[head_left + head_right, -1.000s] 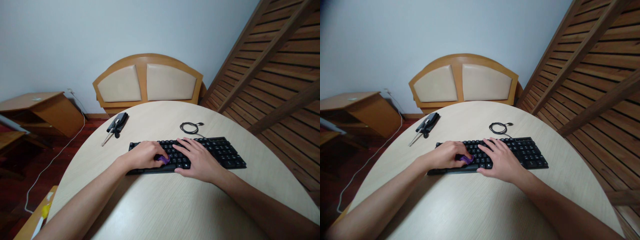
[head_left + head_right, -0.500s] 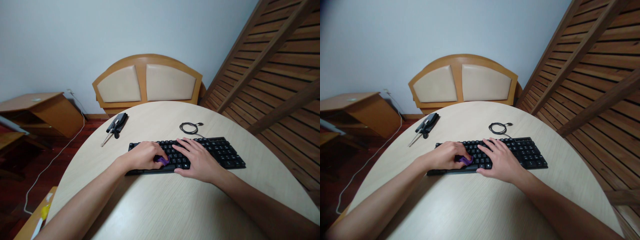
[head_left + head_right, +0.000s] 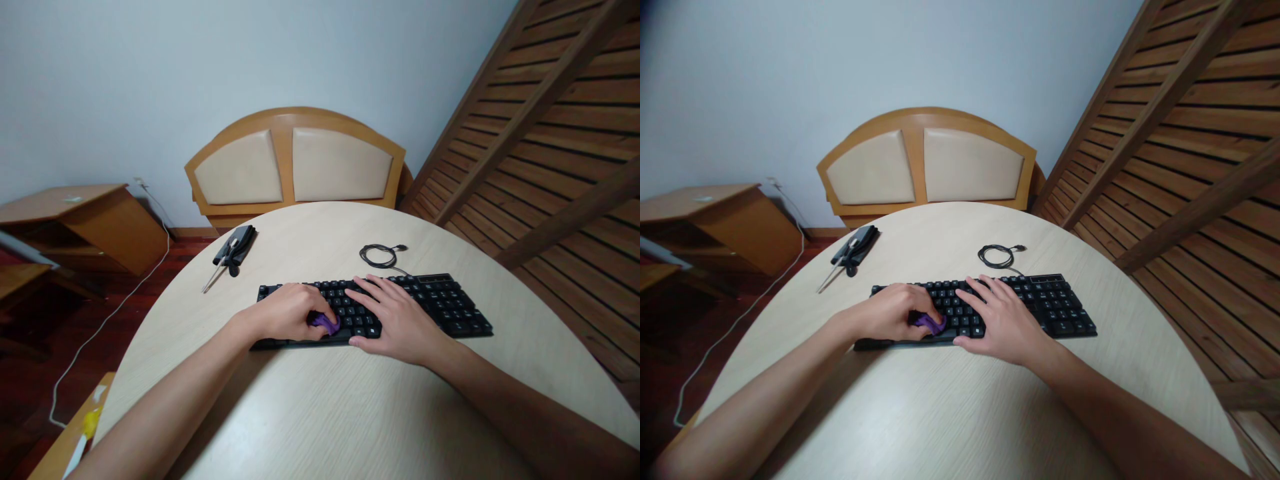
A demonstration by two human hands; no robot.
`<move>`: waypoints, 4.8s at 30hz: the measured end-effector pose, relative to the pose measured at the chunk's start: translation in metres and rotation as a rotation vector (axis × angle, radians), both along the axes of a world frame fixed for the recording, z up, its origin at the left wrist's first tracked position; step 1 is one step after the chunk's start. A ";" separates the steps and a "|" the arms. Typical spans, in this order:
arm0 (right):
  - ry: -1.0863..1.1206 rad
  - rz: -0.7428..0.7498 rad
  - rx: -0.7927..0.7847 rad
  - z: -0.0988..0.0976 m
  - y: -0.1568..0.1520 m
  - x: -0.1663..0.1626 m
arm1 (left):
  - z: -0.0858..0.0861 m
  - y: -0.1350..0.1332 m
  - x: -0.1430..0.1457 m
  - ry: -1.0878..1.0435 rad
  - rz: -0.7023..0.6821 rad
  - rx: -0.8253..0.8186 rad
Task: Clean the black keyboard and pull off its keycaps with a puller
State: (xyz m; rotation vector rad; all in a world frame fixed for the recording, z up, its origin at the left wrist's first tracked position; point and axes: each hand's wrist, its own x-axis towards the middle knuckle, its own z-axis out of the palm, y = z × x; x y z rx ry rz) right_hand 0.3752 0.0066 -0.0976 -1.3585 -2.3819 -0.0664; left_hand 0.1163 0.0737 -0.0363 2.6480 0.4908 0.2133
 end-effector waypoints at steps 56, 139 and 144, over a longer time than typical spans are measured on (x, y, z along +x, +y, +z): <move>0.114 -0.199 -0.304 0.048 0.066 -0.041 | -0.049 0.002 0.009 -0.217 0.552 0.171; -0.283 0.077 -0.173 0.061 0.044 -0.047 | -0.046 0.001 0.014 -0.059 0.704 0.266; -0.288 0.072 -0.198 0.064 0.041 -0.046 | -0.046 0.001 0.014 -0.060 0.708 0.269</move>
